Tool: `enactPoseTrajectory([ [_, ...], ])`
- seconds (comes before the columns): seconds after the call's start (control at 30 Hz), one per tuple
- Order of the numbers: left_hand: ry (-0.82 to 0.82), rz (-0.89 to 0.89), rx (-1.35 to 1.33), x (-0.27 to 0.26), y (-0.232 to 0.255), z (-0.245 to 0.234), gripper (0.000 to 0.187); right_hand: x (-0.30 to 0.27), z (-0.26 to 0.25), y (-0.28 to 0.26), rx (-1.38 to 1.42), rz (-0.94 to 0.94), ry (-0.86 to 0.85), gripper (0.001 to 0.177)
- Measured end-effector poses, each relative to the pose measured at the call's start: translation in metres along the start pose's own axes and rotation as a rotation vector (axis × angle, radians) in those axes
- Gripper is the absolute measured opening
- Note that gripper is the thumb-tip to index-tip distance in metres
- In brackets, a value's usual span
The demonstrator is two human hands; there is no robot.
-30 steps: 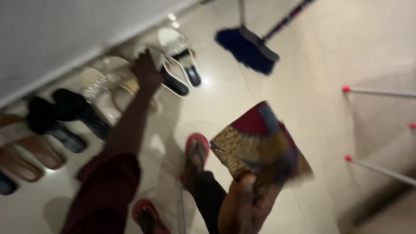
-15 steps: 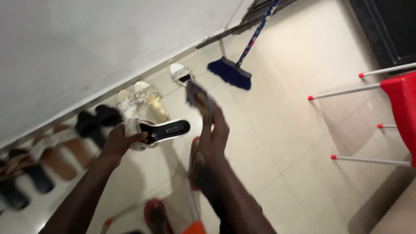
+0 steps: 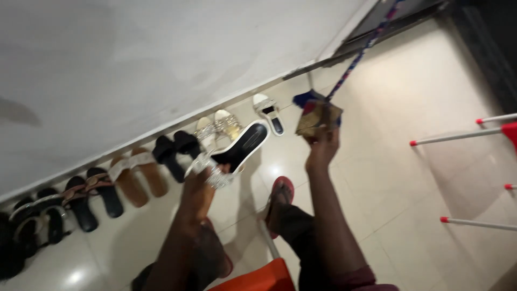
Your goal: The recorder is seen cleaning a series of women's shoes/sandals using a piece of patterned cloth.
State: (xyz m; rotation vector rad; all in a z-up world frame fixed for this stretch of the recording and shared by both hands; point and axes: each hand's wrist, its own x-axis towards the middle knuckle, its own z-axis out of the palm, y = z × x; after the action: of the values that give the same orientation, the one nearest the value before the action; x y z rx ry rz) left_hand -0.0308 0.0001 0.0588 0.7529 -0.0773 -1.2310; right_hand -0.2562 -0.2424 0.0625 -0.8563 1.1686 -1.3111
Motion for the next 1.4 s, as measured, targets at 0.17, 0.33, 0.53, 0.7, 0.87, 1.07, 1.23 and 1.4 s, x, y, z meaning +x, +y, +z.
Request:
enactPoseTrajectory([
  [0.17, -0.017, 0.038, -0.074, 0.033, -0.008, -0.014, 0.035, -0.019, 0.019, -0.018, -0.003, -0.062, -0.04, 0.026],
  [0.33, 0.046, 0.183, 0.001, 0.032, -0.01, -0.027, 0.032, -0.021, 0.022, 0.015, -0.025, -0.225, -0.167, 0.009],
  [0.53, 0.066, 0.177, 0.258, 0.021, 0.007, -0.016, 0.033, -0.064, 0.081, 0.057, -0.215, -0.547, -0.295, 0.009],
  [0.7, 0.08, 0.307, 0.796, 0.005, 0.019, -0.004, 0.032, -0.188, 0.155, 0.03, -0.475, -0.497, -1.132, 0.042],
  [0.87, 0.163, 0.324, 0.977, 0.017, 0.011, -0.031, 0.029, -0.183, 0.154, 0.052, -0.674, -0.834, -1.202, 0.037],
  [1.07, 0.149, 0.236, 0.874, 0.022, 0.015, -0.019, 0.026, -0.099, 0.11, 0.101, -0.386, -0.049, -0.9, 0.036],
  [1.23, 0.057, 0.159, 0.929, 0.012, 0.023, 0.004, 0.024, -0.093, 0.101, 0.07, -1.093, -0.062, -0.827, 0.04],
  [1.4, 0.114, 0.337, 1.02, 0.028, -0.012, -0.022, 0.025, -0.119, 0.118, 0.069, -0.239, 0.136, -0.921, 0.041],
])
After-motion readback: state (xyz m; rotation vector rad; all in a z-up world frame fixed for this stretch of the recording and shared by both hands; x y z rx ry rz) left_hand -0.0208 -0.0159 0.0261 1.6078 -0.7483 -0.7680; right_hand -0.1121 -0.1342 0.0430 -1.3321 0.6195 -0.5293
